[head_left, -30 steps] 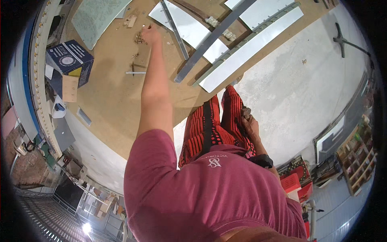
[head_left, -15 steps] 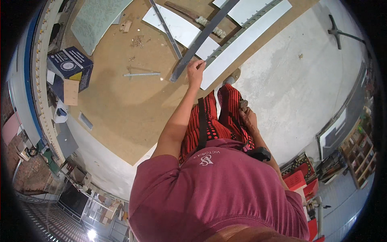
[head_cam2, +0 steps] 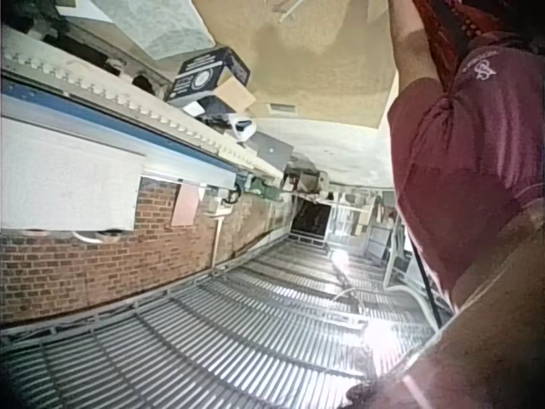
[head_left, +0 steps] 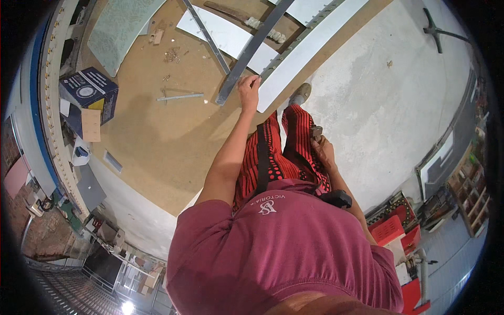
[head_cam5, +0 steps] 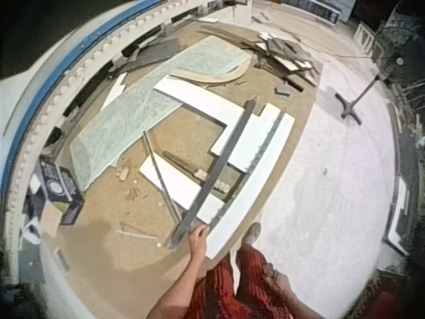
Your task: Using a hammer and a manual punch tool to assemble and prepare white furniture components on a workshop table.
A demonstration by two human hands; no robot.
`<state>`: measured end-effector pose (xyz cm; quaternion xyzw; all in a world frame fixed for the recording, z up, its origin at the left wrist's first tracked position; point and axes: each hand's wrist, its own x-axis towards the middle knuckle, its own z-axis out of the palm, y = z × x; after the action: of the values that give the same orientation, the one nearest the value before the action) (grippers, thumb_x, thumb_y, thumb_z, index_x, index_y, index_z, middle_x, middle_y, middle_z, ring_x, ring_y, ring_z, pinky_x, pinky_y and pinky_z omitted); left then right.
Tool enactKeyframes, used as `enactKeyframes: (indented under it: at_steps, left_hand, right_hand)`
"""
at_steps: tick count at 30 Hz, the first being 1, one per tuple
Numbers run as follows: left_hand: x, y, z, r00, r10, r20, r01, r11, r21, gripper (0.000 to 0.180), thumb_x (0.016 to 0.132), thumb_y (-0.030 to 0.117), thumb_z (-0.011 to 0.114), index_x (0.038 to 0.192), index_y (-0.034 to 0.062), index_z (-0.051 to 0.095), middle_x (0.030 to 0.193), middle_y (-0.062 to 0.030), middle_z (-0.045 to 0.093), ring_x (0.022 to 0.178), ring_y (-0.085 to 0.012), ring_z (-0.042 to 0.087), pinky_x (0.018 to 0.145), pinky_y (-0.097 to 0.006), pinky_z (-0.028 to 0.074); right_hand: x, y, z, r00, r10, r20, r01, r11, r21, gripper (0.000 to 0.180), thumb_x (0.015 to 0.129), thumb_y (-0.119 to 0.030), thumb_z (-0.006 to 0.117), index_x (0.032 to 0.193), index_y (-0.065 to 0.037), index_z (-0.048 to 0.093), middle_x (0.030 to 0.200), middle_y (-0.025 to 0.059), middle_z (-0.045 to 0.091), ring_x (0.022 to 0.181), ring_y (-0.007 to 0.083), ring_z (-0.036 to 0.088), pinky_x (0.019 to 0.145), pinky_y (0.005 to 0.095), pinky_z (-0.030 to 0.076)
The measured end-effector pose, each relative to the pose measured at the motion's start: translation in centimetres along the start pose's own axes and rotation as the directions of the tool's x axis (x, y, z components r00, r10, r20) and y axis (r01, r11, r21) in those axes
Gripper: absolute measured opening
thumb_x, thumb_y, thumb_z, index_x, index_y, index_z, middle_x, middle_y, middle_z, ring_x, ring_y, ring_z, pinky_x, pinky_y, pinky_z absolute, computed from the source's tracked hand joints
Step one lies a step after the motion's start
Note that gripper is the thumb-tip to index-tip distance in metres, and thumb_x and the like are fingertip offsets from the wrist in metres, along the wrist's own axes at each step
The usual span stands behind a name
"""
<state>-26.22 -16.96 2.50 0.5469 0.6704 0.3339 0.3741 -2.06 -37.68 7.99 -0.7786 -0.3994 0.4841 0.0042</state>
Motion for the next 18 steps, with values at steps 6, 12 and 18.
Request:
enactKeyframes:
  at_steps: [6,12,18]
  left_hand:
    - [-0.6,0.5,-0.2,0.983,0.182,-0.011,-0.178,0.974,0.142,0.012,0.076,0.010,0.063,0.085,0.0030,0.061,0.085,-0.0098,0.056,0.083,-0.0273,0.053,0.074,-0.036,0.042]
    - [-0.3,0.5,0.1,0.945,0.325,-0.038,-0.308,0.922,0.235,0.013,0.073,0.007,0.062,0.085,0.0062,0.057,0.089,-0.0094,0.054,0.085,-0.0293,0.051,0.074,-0.039,0.043]
    - [-0.7,0.1,0.7,0.969,0.228,-0.096,-0.215,0.968,0.133,0.016,0.071,0.002,0.062,0.086,0.0059,0.057,0.089,-0.0103,0.054,0.084,-0.0299,0.053,0.073,-0.039,0.044]
  right_hand:
    - [0.6,-2.6,-1.1,0.998,-0.053,-0.041,0.052,0.999,-0.015,0.044,0.079,-0.038,0.056,0.094,0.003,0.053,0.082,0.0269,0.060,0.080,0.0428,0.058,0.067,0.0461,0.045]
    - [3.1,-12.9,-3.3,0.983,-0.168,-0.075,0.176,0.976,0.128,0.044,0.078,-0.037,0.058,0.097,0.003,0.055,0.080,0.0258,0.060,0.078,0.0407,0.059,0.065,0.0436,0.046]
    - [6.7,-19.2,-3.0,0.945,-0.325,-0.021,0.325,0.934,0.146,0.044,0.078,-0.037,0.058,0.094,0.004,0.056,0.075,0.0243,0.060,0.071,0.0376,0.060,0.062,0.0397,0.045]
